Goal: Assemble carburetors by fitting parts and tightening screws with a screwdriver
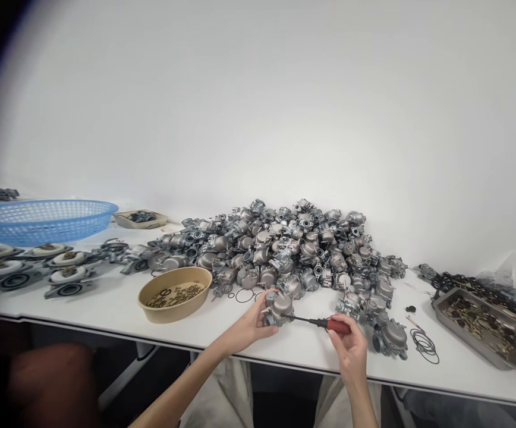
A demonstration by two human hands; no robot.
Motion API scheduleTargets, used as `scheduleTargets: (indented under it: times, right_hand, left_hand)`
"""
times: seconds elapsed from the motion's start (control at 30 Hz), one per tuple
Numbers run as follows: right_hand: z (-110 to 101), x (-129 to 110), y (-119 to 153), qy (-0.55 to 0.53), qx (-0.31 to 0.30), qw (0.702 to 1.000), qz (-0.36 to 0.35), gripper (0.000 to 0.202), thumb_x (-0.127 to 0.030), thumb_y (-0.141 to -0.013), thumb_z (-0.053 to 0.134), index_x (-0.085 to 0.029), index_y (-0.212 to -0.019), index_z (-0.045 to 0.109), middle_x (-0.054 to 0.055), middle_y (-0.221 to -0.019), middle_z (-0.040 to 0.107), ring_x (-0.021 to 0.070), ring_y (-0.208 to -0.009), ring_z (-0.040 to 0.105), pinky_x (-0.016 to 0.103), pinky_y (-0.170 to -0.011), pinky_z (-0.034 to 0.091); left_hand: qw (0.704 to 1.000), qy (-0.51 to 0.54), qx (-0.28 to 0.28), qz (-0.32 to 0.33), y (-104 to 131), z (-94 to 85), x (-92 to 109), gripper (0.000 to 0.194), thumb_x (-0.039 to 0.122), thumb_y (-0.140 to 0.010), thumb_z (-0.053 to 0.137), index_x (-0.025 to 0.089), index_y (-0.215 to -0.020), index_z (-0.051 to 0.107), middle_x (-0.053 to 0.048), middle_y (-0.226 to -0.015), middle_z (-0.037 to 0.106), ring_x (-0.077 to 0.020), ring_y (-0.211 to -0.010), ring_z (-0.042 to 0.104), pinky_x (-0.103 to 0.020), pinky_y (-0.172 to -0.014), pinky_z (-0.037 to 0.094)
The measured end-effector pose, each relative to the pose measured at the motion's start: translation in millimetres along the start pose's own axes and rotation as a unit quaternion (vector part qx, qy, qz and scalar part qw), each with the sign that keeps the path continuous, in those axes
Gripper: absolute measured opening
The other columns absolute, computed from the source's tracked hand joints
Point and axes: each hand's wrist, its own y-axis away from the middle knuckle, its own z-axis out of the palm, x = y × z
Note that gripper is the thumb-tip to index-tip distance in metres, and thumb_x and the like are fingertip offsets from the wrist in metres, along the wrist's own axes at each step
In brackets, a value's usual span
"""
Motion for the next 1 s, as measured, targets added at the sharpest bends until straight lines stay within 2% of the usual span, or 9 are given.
scheduleTargets:
  times: [0.4, 0.73, 1.0]
  right_hand:
    - [6.5, -8.6, -3.4, -0.035, 0.033, 0.997, 0.053, 0.039, -0.042, -0.073, 0.093, -0.021, -0.102, 0.078, 0.013, -0.101, 0.083, 0.0271, -0.086, 0.079, 0.036, -0.078, 0.064]
    - [3.1, -4.6, -1.6, -0.044, 0.022, 0.998, 0.037, 0.042, -0.04, -0.076, 0.092, -0.023, -0.11, 0.076, 0.011, -0.101, 0.082, 0.0255, -0.09, 0.078, 0.034, -0.08, 0.063]
    - [3.8, -4.7, -1.3, -0.021, 0.025, 0.999, 0.042, 0.037, -0.042, -0.078, 0.089, -0.022, -0.106, 0.077, 0.012, -0.101, 0.081, 0.027, -0.088, 0.077, 0.037, -0.079, 0.063]
  left_hand:
    - [1.0, 0.023, 0.01, 0.007, -2.8, -0.5, -6.8, 0.094, 0.041, -0.074, 0.088, 0.028, -0.149, 0.032, -0.016, -0.149, 0.055, -0.0309, -0.132, 0.059, -0.047, -0.115, 0.041]
    - [1.0, 0.016, 0.0, 0.013, -2.2, -0.1, -8.7, 0.096, 0.04, -0.076, 0.086, 0.027, -0.152, 0.029, -0.015, -0.147, 0.056, -0.0298, -0.127, 0.06, -0.046, -0.111, 0.043]
    - [1.0, -0.009, 0.01, 0.002, -1.2, -0.7, -6.7, 0.095, 0.038, -0.076, 0.086, 0.027, -0.152, 0.03, -0.014, -0.145, 0.057, -0.0291, -0.122, 0.062, -0.044, -0.106, 0.046]
